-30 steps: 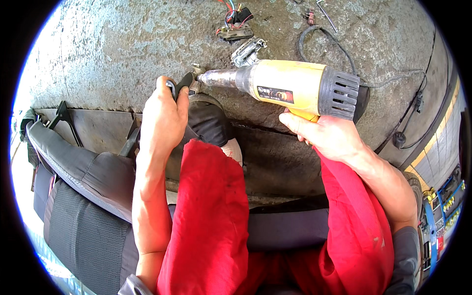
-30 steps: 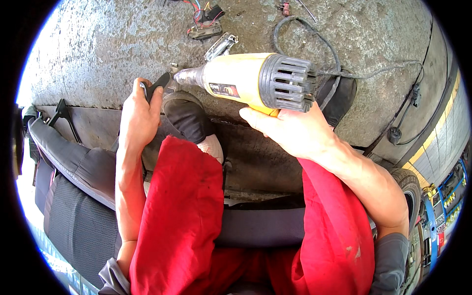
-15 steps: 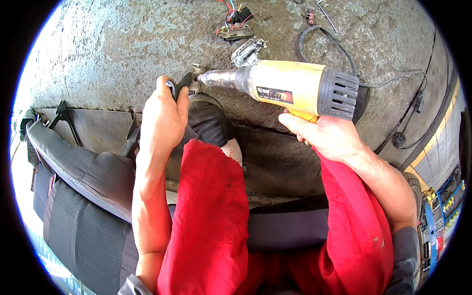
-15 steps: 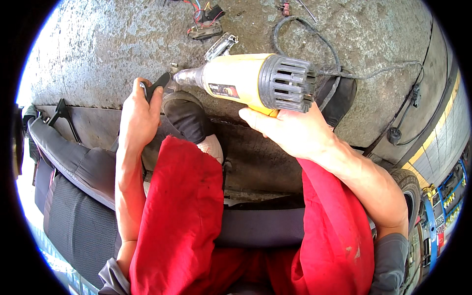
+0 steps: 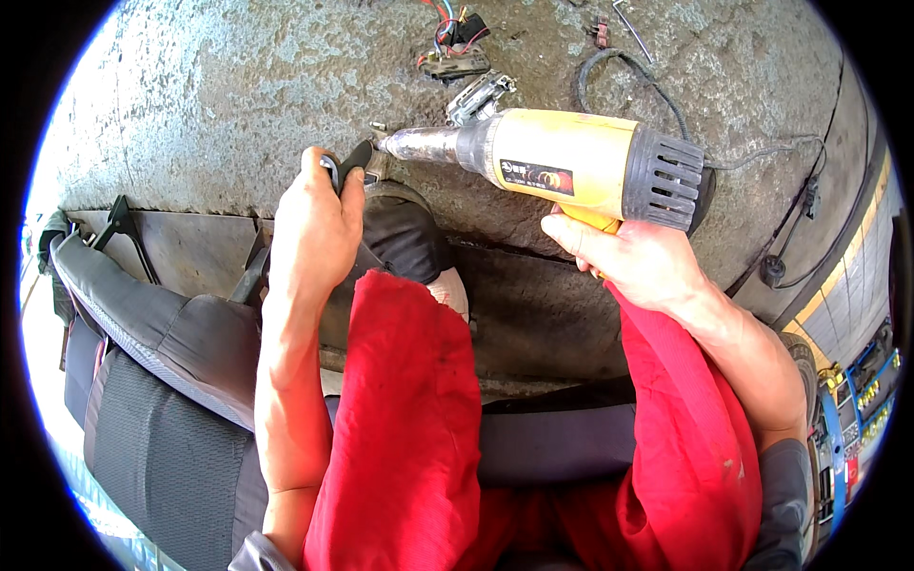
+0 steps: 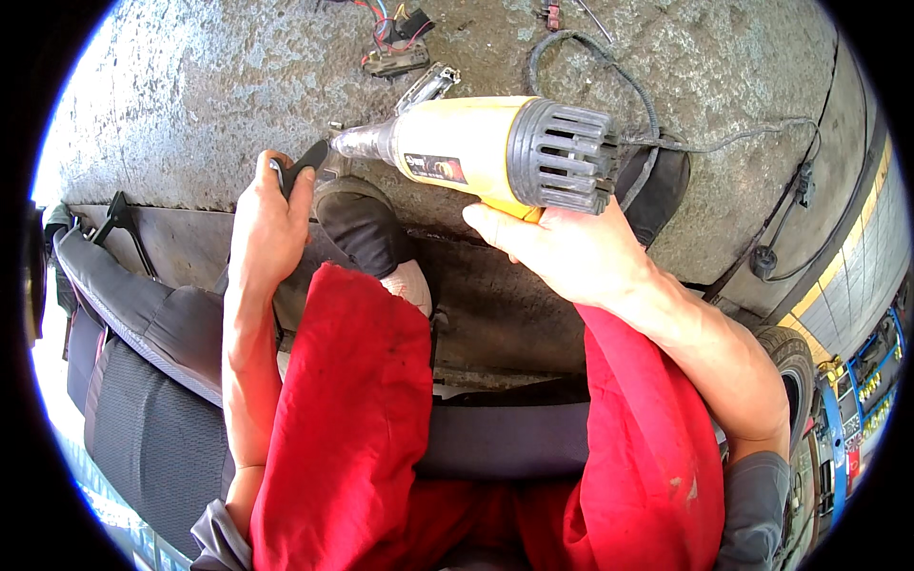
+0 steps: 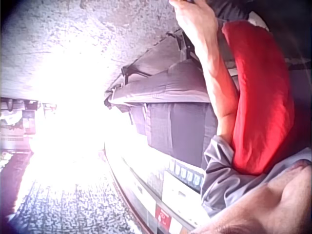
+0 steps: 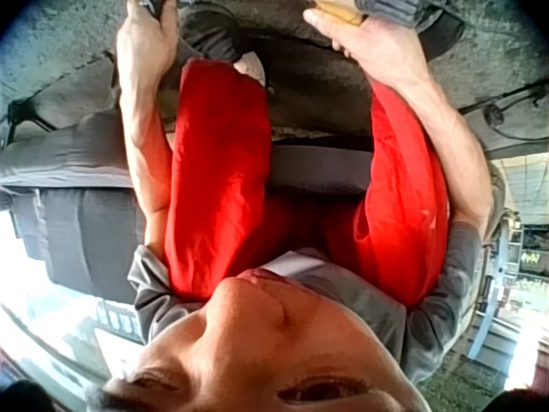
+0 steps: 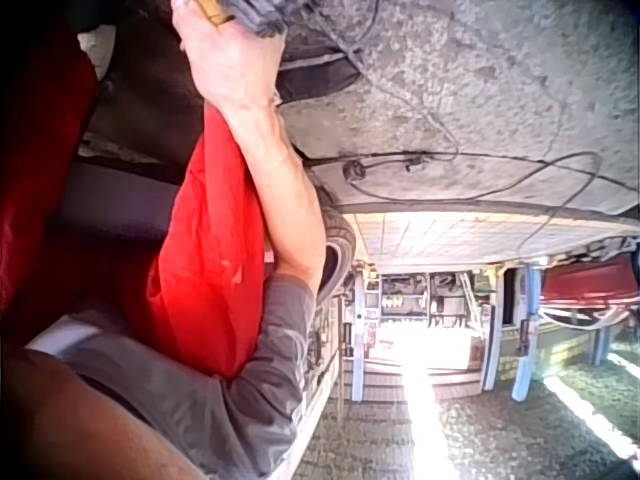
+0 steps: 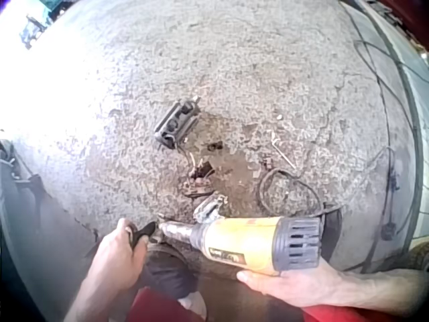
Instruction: The person uses a heat gun to soften adhesive on a car door handle assembly and removes the plastic cover. They then separate the internal metal mechanism from the cover and reassemble the parts.
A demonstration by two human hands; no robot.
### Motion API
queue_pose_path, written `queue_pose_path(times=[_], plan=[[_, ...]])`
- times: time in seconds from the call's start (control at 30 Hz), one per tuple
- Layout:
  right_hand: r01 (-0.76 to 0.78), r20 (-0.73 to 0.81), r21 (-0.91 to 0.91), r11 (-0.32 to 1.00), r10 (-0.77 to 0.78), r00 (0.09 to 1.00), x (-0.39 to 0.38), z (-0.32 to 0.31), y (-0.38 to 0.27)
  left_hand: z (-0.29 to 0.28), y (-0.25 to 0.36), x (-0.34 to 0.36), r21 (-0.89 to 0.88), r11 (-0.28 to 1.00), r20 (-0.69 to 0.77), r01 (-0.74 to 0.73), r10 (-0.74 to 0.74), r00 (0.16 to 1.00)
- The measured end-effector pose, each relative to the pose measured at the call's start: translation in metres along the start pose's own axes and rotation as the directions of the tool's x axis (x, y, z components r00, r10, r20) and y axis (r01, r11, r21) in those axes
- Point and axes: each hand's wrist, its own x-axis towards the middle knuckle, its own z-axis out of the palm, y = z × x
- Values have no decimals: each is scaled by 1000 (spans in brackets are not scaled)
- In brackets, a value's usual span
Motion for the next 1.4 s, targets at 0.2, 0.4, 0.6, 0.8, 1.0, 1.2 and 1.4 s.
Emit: queue_pose_path(times=[0.2, 0.4, 0.6, 0.8, 1.0, 1.2, 1.4], plan=[[106, -23, -69, 992, -108, 994, 3, 1, -2, -4, 5, 0, -51, 996, 57, 72, -69, 996], [-122, 38, 103, 987, 119, 992, 1, 0, -9, -2, 3, 0, -8, 1000, 2, -1, 1, 1000], [-142, 31, 90, 986, 140, 990, 1, 0, -10, 0, -1, 0, -11, 1000, 2, -5, 5, 1000], [-84, -21, 101, 991, 87, 996, 0, 0, -10, 0, -1, 0, -12, 1000, -6, -11, 11, 1000], [-95, -161, 354, 931, 161, 974, -11, -16, -18, 1, -3, 0, -1, 1000, -7, -21, 21, 1000], [178, -342, 442, 879, -19, 939, -11, -30, -23, 0, -2, 0, 1, 1000, 4, -12, 12, 1000], [243, -431, 480, 843, -15, 902, -17, -35, -29, -1, -1, 0, -8, 1000, 17, 6, -6, 1000]])
